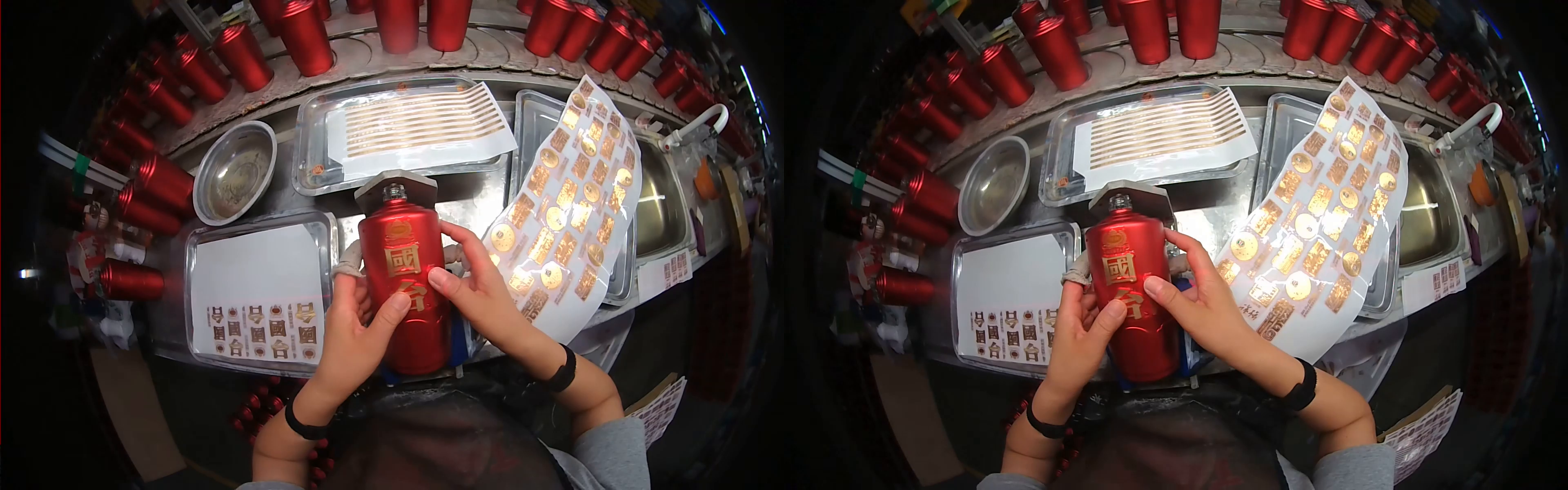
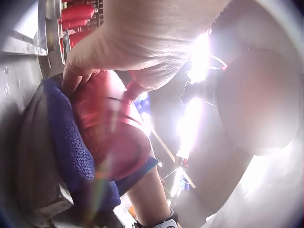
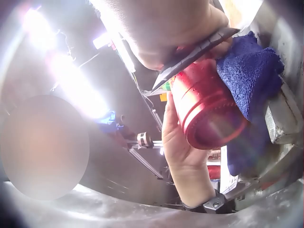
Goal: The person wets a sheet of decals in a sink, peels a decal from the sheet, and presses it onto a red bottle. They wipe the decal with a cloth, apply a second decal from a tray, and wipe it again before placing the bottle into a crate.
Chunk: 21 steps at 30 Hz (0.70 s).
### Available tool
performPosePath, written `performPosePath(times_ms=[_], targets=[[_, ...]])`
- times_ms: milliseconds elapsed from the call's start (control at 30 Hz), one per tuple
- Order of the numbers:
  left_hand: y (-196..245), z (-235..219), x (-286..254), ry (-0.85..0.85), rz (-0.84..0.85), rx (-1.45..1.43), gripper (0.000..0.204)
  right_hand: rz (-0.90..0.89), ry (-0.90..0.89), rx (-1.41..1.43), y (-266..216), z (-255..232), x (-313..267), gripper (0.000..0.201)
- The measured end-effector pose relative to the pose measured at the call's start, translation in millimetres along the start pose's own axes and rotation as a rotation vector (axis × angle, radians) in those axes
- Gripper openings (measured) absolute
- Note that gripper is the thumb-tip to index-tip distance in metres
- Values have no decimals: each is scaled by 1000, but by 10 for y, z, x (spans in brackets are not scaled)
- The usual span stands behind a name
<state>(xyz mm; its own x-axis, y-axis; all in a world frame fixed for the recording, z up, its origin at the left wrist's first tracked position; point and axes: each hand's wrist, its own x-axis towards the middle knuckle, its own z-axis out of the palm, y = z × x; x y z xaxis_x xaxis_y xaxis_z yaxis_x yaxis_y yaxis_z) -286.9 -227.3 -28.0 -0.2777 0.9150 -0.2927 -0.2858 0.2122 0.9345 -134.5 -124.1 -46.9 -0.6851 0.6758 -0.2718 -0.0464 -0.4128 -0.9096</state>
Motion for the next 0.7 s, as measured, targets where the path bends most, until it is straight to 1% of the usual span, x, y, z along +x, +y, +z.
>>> performPosePath(times_ms=[100,233,333,400,433,467,533,633,700], targets=[[14,-9,-8,-2,3,4,68,-45,-27,24,60,-28,2,65],[-6,-9,4,5,13,0,70,-53,-50,-22,96,-117,-35,66],[38,15,6,3,9,33,72,-18,-57,-70,108,-125,-96,67],[33,-3,5,-8,-27,34,74,-13,-52,-107,104,-129,-131,67],[35,-14,8,-11,-43,33,74,-26,-52,-127,95,-128,-124,67],[32,-17,6,-12,-24,30,73,-39,-55,-147,83,-122,-113,66],[26,-19,2,-11,12,28,72,23,-58,-7,-2,-100,-100,66],[19,-5,10,21,26,-30,70,141,-84,13,-35,-199,-80,67],[23,31,33,40,17,-10,71,78,-72,2,-43,-118,-104,68]])
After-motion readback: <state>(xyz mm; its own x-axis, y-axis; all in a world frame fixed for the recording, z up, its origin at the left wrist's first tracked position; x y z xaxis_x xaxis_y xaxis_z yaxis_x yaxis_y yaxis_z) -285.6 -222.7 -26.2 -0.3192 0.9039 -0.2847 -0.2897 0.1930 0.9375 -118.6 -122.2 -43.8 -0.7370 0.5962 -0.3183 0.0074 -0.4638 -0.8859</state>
